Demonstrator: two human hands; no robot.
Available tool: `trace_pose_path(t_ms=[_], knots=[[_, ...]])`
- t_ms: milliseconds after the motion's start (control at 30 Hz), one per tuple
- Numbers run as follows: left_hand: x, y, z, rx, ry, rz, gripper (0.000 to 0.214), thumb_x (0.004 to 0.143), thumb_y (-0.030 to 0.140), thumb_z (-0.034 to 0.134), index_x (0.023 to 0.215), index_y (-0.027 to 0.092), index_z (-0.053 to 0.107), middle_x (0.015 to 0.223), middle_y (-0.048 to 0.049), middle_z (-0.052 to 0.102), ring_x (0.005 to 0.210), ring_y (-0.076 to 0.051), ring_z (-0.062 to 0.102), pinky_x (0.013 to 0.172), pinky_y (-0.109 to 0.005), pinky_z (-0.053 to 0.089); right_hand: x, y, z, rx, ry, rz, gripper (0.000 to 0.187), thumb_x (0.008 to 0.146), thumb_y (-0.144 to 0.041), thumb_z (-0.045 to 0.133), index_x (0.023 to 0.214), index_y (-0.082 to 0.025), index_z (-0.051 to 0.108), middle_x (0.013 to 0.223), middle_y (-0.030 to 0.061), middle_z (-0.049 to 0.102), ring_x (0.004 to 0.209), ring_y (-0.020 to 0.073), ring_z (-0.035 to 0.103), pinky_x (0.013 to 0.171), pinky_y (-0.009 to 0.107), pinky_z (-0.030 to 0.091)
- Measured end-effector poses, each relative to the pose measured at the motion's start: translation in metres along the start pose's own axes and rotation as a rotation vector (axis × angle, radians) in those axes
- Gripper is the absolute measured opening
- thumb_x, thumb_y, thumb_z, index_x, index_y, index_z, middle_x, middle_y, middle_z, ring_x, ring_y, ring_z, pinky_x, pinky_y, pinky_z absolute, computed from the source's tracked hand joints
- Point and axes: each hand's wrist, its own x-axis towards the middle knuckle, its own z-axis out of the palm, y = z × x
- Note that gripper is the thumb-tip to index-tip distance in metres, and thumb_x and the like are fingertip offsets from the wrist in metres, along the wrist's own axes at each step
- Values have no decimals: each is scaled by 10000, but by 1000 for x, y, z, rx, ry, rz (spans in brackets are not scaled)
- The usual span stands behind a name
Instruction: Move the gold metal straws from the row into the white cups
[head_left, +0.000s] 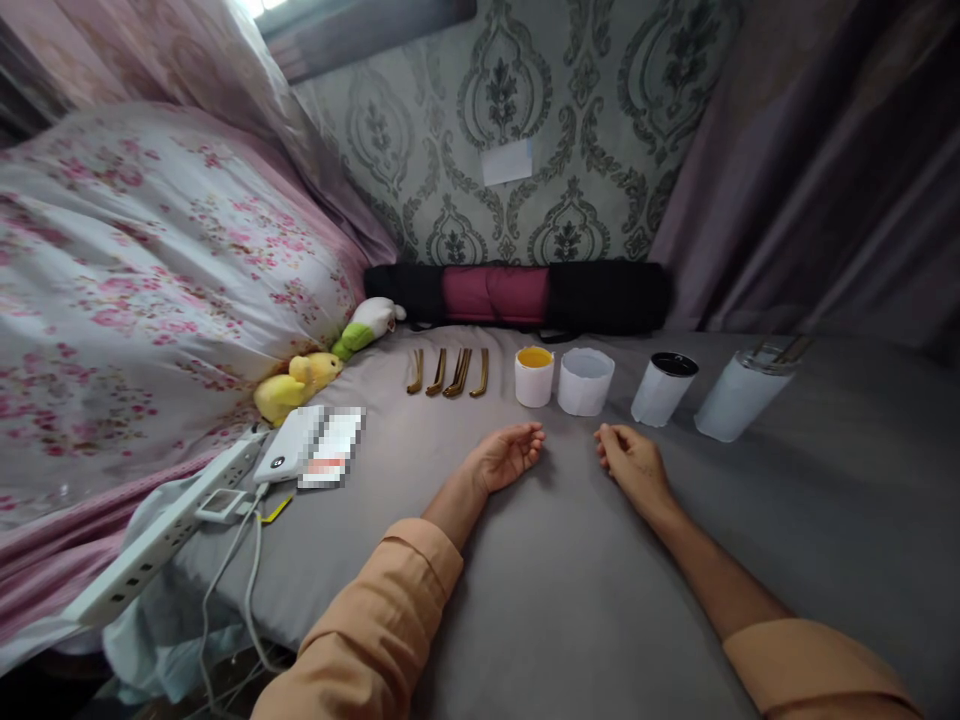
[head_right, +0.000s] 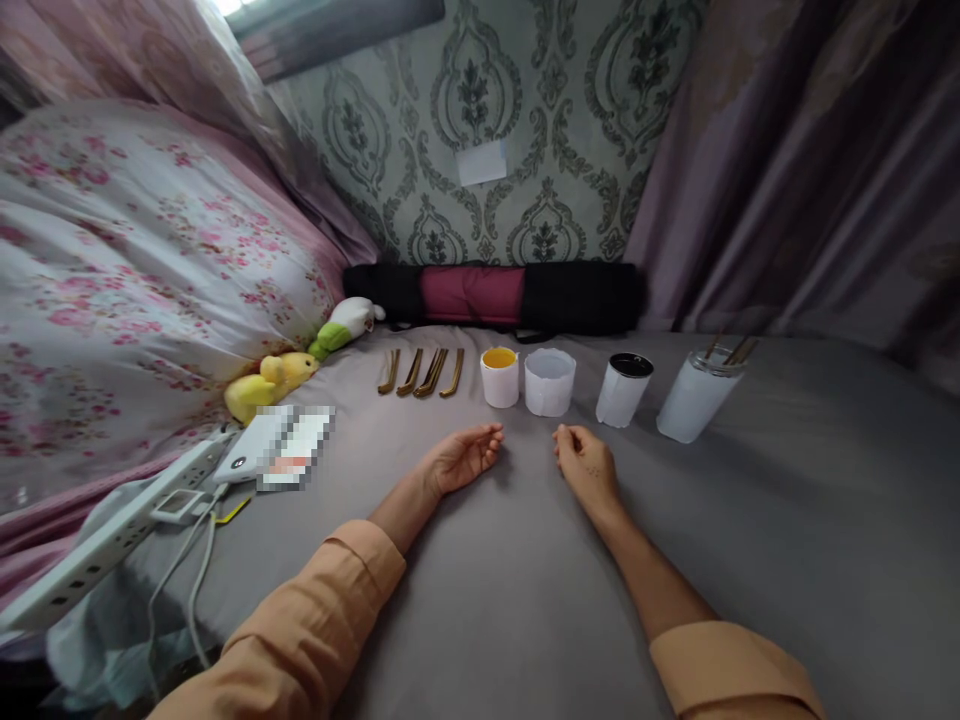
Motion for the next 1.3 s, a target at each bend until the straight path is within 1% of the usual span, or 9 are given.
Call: trace_pose_path(t_ms=[233,367,500,633,833,933,1033,1167,1300], knots=[[6,8,14,101,219,-53,71,775,76,497,748,84,562,631,-19,555,501,-33,498,478,-130,413,1,4,0,-15,9,-23,416,772,-504,396,775,-140,596,601,42,575,478,117,515,451,222,384],[9,17,15,199,290,-31,57,767,69,503,733,82,548,611,-10,543,478,-28,493,458,-124,409,1,6,0,-19,7,-23,417,774,-506,389,772,-145,598,603,41,579,476,114,516,444,217,377],[10,27,13,352,365,42,77,780,66,472,750,90,538,605,-8,539,468,-33,499,451,-134,409,1,4,0,-11,8,-12,400,774,-494,393,773,-150,598,608,38,580,476,113,523,447,217,380],[12,40,8,560,452,149,22,754,84,513,756,102,525,629,-20,555,473,-48,513,432,-150,389,1,3,0,-8,-1,7,384,771,-481,401,776,-149,594,608,39,584,470,113,518,440,217,378],[16,58,-6,931,637,297,31,719,130,539,744,112,543,599,-15,549,449,-60,487,421,-167,358,0,3,0,-22,4,3,401,770,-487,393,790,-146,604,607,44,590,466,115,516,444,223,375],[18,67,-13,1139,724,337,81,685,130,544,751,109,585,619,-34,581,507,-94,526,477,-191,391,0,3,0,-21,4,-2,395,773,-484,392,781,-149,600,603,42,590,463,116,515,448,227,376],[19,76,-18,1343,773,375,134,663,127,542,767,117,628,686,-56,626,676,-145,585,605,-216,427,0,2,0,-30,4,-18,393,772,-486,392,751,-149,592,593,43,587,463,116,510,447,225,373],[22,84,-18,1578,806,428,181,665,124,523,786,126,658,837,-90,653,871,-191,574,761,-249,403,0,0,-1,-50,11,-35,390,772,-480,392,739,-147,593,586,44,587,466,114,505,455,224,373],[27,88,-19,1730,801,435,188,688,140,507,796,139,661,877,-100,653,892,-194,570,781,-256,391,1,1,0,-57,13,-36,375,779,-464,393,739,-151,595,602,44,594,480,116,511,467,224,374]])
